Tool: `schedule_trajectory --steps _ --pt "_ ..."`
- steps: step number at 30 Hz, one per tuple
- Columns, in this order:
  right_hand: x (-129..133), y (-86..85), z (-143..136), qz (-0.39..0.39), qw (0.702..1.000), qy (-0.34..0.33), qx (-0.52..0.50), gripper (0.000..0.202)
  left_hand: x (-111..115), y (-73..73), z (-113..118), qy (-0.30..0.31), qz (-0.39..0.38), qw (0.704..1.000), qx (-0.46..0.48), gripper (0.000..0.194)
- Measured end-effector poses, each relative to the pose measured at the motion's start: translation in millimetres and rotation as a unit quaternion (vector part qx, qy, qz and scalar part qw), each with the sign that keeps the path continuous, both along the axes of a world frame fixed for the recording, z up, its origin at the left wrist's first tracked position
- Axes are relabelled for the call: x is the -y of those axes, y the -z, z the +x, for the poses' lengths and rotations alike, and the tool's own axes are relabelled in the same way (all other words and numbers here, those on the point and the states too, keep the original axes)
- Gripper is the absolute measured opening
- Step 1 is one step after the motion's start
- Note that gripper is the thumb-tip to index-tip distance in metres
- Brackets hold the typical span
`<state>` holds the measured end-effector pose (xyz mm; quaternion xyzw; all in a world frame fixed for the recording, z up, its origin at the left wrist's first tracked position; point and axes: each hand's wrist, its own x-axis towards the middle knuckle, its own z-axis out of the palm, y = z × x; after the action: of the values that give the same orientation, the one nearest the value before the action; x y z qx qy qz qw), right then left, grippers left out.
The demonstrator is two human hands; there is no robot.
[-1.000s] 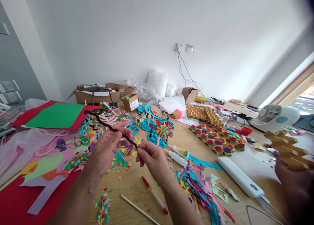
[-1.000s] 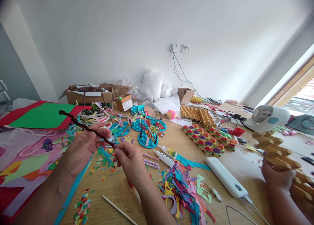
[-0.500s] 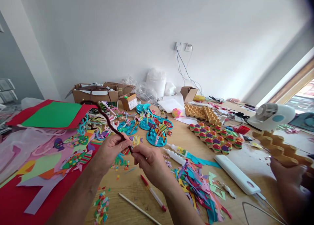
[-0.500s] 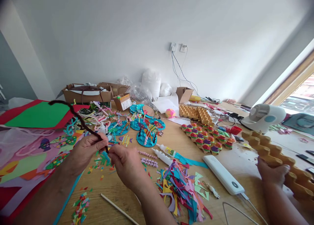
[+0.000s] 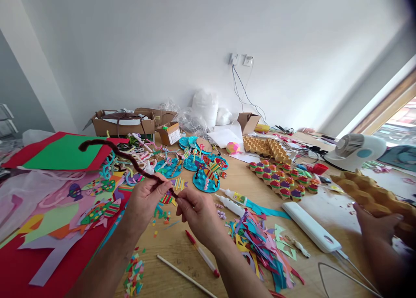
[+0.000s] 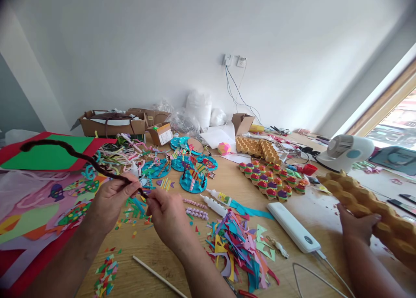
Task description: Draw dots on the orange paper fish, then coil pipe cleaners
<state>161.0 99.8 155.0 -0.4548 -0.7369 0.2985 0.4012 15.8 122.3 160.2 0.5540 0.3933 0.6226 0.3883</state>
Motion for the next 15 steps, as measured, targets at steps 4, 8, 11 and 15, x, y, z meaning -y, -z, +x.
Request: schedule_trajectory --steps 4,8,11,15 --pt "0.8 1.0 -2.9 -0.022 1.000 -0.019 -0.010 0.017 -3.0 2.8 0.6 -0.002 -0.049 0.997 0.052 0.016" --pt "-1.2 5.5 -3.5 0.058 0.997 0.039 0.041 0.009 -4.0 3.2 2.9 -0.016 -0.081 0.993 0.085 0.021" --pt "-1.9 6.7 -1.8 0.147 0.980 0.077 0.111 0.011 -3.8 2.7 3.4 -0.018 -0.081 0.992 0.092 0.021" --pt "1.1 3.1 -0.5 0.208 0.960 0.064 0.174 0.021 -4.8 2.6 -1.6 -0.005 -0.067 0.995 0.080 0.019"
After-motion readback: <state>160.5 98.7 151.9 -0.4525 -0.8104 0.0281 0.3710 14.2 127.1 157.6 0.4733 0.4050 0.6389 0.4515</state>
